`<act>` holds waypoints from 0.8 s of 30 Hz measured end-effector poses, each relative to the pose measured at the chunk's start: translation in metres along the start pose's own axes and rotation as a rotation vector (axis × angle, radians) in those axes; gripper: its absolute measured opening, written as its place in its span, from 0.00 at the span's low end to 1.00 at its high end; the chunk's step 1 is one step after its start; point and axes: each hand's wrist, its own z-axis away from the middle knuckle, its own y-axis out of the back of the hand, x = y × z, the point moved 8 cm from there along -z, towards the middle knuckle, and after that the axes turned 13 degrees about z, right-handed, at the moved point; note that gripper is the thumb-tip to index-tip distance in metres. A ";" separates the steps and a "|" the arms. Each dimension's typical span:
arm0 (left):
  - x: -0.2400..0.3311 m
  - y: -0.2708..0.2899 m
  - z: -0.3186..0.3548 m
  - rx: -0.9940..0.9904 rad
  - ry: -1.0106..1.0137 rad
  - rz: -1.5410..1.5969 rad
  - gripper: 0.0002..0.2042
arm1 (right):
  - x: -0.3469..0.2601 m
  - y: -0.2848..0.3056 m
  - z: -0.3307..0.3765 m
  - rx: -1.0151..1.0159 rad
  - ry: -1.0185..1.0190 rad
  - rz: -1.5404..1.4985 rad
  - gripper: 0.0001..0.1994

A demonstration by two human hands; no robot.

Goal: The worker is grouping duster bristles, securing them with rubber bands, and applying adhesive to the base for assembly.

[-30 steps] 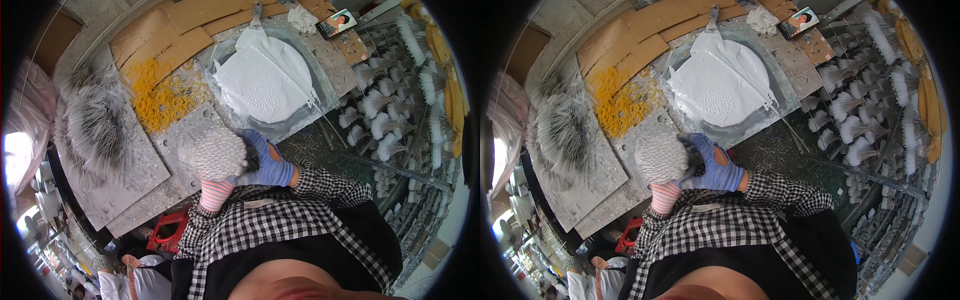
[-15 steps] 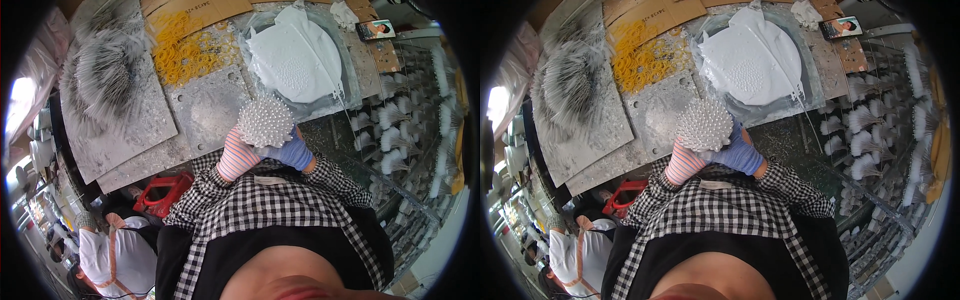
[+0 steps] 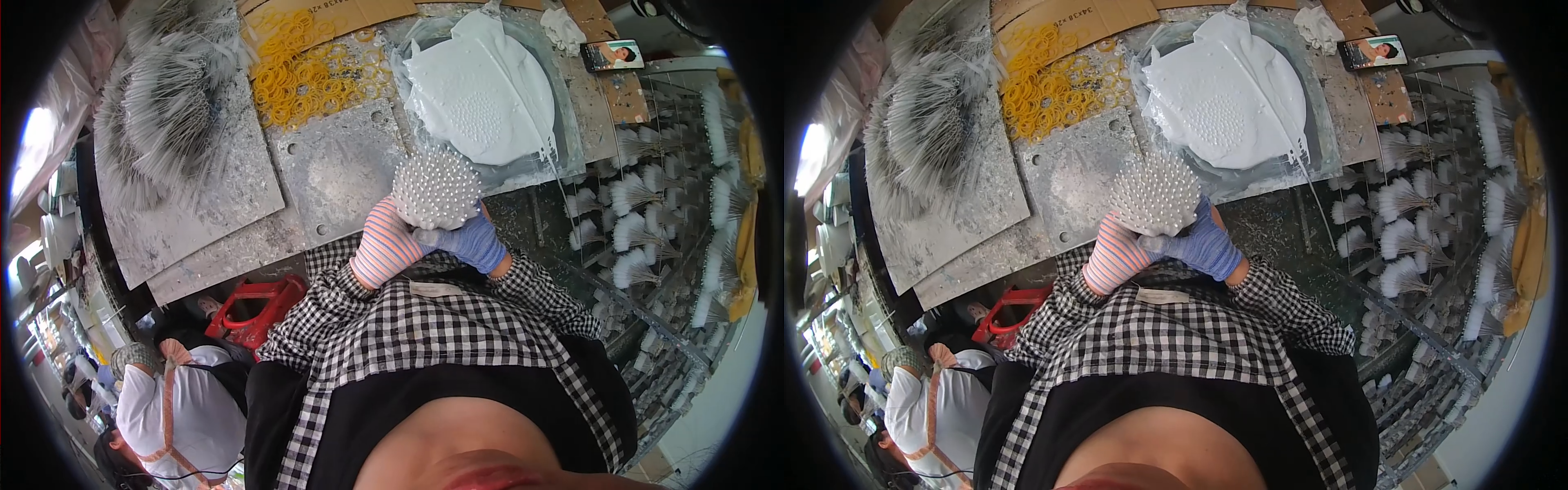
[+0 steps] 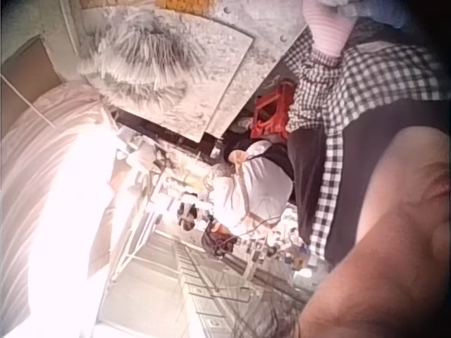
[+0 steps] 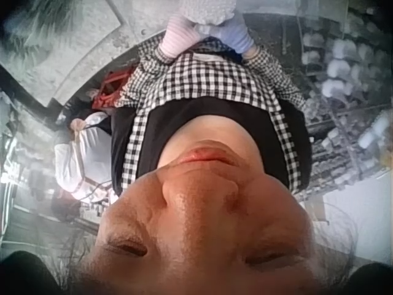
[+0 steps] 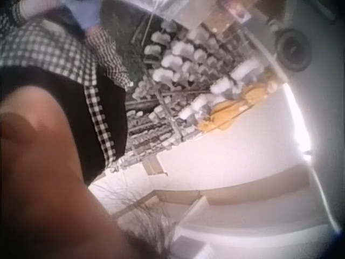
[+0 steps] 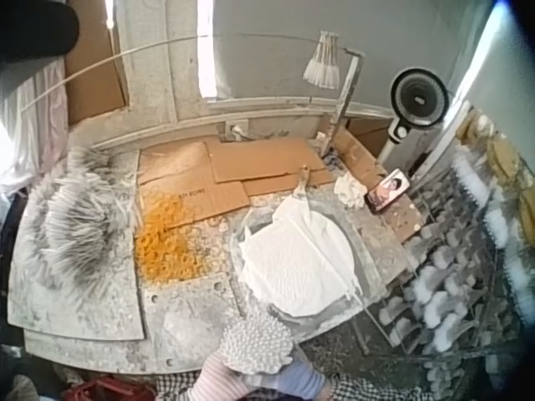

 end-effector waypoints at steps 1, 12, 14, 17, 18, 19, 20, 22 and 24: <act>0.009 -0.003 0.000 -0.017 -0.103 -0.383 0.26 | -0.003 0.001 0.000 -0.002 0.000 0.002 0.52; 0.016 -0.006 0.002 -0.026 -0.274 -1.076 0.23 | -0.015 0.007 0.003 0.010 -0.090 -0.300 0.41; 0.016 -0.003 0.001 -0.006 -0.269 -1.172 0.23 | -0.017 0.008 0.004 0.010 -0.087 -0.300 0.40; 0.018 -0.009 0.003 -0.014 -0.310 -1.188 0.23 | -0.019 0.009 0.003 0.016 -0.075 -0.303 0.38; 0.018 -0.011 0.003 -0.015 -0.311 -1.189 0.23 | -0.019 0.009 0.003 0.025 -0.069 -0.307 0.38; 0.018 -0.013 0.004 -0.026 -0.297 -1.193 0.23 | -0.019 0.010 0.003 0.027 -0.067 -0.306 0.38; 0.017 -0.014 0.004 -0.038 -0.282 -1.196 0.23 | -0.019 0.010 0.003 0.032 -0.066 -0.297 0.39; 0.016 -0.011 0.003 -0.021 -0.245 -1.153 0.24 | -0.021 0.012 0.003 0.041 -0.063 -0.287 0.40; 0.015 -0.008 0.003 -0.002 -0.207 -1.111 0.24 | -0.022 0.011 0.003 0.021 -0.112 -0.352 0.42</act>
